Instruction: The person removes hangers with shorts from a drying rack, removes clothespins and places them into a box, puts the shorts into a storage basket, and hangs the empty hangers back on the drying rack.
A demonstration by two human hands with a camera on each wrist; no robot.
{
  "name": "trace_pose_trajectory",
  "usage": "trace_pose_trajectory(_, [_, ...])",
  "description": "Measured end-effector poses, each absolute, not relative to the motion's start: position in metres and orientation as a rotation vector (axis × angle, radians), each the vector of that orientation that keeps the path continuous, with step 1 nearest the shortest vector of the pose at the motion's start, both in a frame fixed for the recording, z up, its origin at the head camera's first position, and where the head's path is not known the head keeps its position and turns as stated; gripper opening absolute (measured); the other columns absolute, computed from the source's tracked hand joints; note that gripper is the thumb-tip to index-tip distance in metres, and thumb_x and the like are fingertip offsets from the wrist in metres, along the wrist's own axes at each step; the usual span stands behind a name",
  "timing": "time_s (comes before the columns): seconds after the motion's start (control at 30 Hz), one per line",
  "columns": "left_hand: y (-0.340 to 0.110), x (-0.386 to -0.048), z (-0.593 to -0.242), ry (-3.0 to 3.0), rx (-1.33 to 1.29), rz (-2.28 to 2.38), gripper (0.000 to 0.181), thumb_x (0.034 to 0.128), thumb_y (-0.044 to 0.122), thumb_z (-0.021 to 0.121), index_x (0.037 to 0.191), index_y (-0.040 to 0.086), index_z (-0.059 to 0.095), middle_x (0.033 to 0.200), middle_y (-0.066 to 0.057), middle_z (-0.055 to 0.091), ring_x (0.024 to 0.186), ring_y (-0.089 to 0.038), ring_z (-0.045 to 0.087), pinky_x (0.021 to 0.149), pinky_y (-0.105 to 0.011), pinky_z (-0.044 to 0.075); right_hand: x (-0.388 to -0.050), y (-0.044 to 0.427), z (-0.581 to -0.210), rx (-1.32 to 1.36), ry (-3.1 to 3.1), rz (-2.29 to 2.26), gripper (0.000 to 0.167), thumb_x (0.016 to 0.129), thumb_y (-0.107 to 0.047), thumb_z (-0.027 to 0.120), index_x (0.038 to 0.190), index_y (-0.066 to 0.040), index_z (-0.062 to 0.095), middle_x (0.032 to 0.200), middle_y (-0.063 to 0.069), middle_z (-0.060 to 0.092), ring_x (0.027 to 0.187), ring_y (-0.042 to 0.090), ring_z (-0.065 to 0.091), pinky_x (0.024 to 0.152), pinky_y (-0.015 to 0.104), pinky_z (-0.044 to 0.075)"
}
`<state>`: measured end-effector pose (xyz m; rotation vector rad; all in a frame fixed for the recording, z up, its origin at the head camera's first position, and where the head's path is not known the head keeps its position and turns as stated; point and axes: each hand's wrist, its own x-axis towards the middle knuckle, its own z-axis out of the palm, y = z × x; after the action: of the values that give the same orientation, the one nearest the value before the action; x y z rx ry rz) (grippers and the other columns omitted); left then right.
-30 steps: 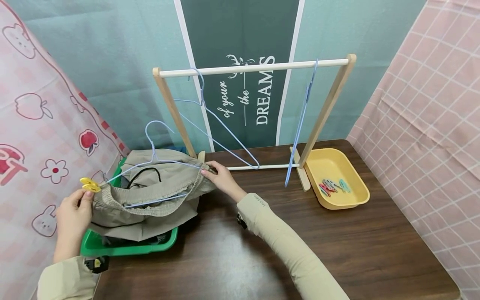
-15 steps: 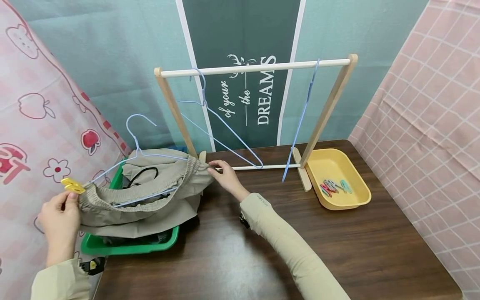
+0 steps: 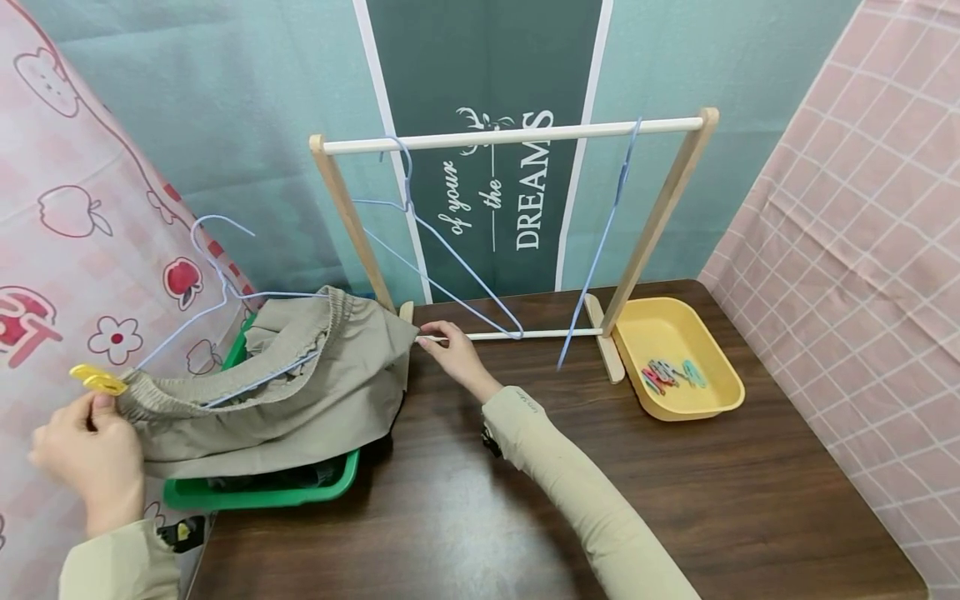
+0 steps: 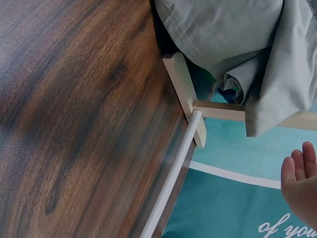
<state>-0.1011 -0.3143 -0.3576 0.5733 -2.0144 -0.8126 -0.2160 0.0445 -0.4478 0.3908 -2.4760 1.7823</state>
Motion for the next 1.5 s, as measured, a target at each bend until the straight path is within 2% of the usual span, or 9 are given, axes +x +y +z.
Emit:
trace_pose_trajectory(0.13, [-0.308,-0.102,-0.355,-2.034,0.621,-0.728,0.035,0.0957,0.020,0.048,0.102,-0.009,0.066,0.107,-0.033,0.061,0.107,-0.050,0.045,0.101,-0.055,0.024,-0.216,0.045,-0.449,0.389,-2.467,1.801,0.030,0.094,-0.013,0.059,0.119,0.004,0.059,0.120,0.023,0.058,0.119,0.039,0.052,0.101,0.048,0.044])
trace_pose_trajectory(0.57, [-0.282,-0.115,-0.344,-2.178,0.681,-0.622,0.039,0.1000,0.033,0.043,0.114,0.005,0.068,0.114,-0.026,0.064,0.109,-0.049,0.050,0.083,-0.065,0.033,-0.216,0.042,-0.448,0.380,-2.482,1.801,0.031,0.094,-0.013,0.059,0.119,0.006,0.058,0.119,0.024,0.058,0.113,0.033,0.057,0.097,0.040,0.048])
trace_pose_trajectory(0.97, [-0.284,-0.115,-0.339,-2.389,0.651,-0.758,0.039,0.0984,0.033,0.048,0.117,0.004,0.067,0.117,-0.025,0.063,0.112,-0.052,0.052,0.088,-0.060,0.034,-0.213,0.037,-0.443,0.360,-2.513,1.851,0.029,0.095,-0.014,0.059,0.119,0.002,0.060,0.119,0.019,0.062,0.111,0.030,0.061,0.096,0.035,0.049])
trace_pose_trajectory(1.07, [-0.288,-0.113,-0.337,-2.397,0.679,-0.852,0.041,0.0957,0.038,0.053,0.116,0.005,0.068,0.088,0.014,0.075,0.102,-0.031,0.064,0.087,-0.046,0.040,-0.213,0.035,-0.442,0.370,-2.526,1.850,0.029,0.095,-0.014,0.059,0.119,0.002,0.060,0.119,0.018,0.063,0.110,0.030,0.062,0.095,0.034,0.050])
trace_pose_trajectory(1.17, [-0.292,-0.111,-0.335,-2.390,0.687,-0.929,0.043,0.0921,0.039,0.057,0.113,0.004,0.070,0.059,0.046,0.045,0.073,0.007,0.057,0.075,-0.024,0.039,-0.212,0.033,-0.442,0.389,-2.524,1.850,0.029,0.095,-0.014,0.059,0.119,0.003,0.060,0.118,0.018,0.064,0.107,0.029,0.062,0.093,0.033,0.051])
trace_pose_trajectory(1.2, [-0.293,-0.111,-0.334,-2.396,0.690,-0.957,0.043,0.0915,0.040,0.058,0.112,0.005,0.070,0.055,0.050,0.032,0.068,0.015,0.048,0.071,-0.019,0.036,-0.212,0.032,-0.442,0.394,-2.523,1.854,0.029,0.095,-0.013,0.059,0.119,0.002,0.060,0.118,0.018,0.064,0.107,0.029,0.063,0.092,0.032,0.051])
trace_pose_trajectory(1.27, [-0.295,-0.109,-0.332,-2.410,0.681,-1.000,0.033,0.0909,0.038,0.059,0.105,0.013,0.075,0.054,0.049,0.034,0.062,0.023,0.035,0.066,-0.012,0.030,-0.211,0.031,-0.441,0.411,-2.517,1.863,0.028,0.094,-0.013,0.059,0.118,0.003,0.061,0.117,0.019,0.064,0.106,0.030,0.063,0.090,0.031,0.051])
trace_pose_trajectory(1.37, [-0.299,-0.106,-0.332,-2.427,0.630,-1.071,0.012,0.0902,0.035,0.062,0.086,0.033,0.074,0.055,0.047,0.040,0.063,0.023,0.039,0.064,-0.008,0.030,-0.209,0.029,-0.438,0.434,-2.526,1.869,0.027,0.095,-0.012,0.058,0.117,0.002,0.061,0.116,0.019,0.065,0.105,0.029,0.063,0.088,0.028,0.052])
trace_pose_trajectory(1.5, [-0.301,-0.103,-0.332,-2.461,0.469,-1.154,0.030,0.0909,0.028,0.063,0.071,0.049,0.058,0.059,0.045,0.046,0.064,0.021,0.044,0.061,-0.004,0.033,-0.207,0.024,-0.430,0.487,-2.542,1.865,0.029,0.095,-0.012,0.058,0.119,0.004,0.059,0.119,0.020,0.064,0.107,0.030,0.063,0.090,0.030,0.051])
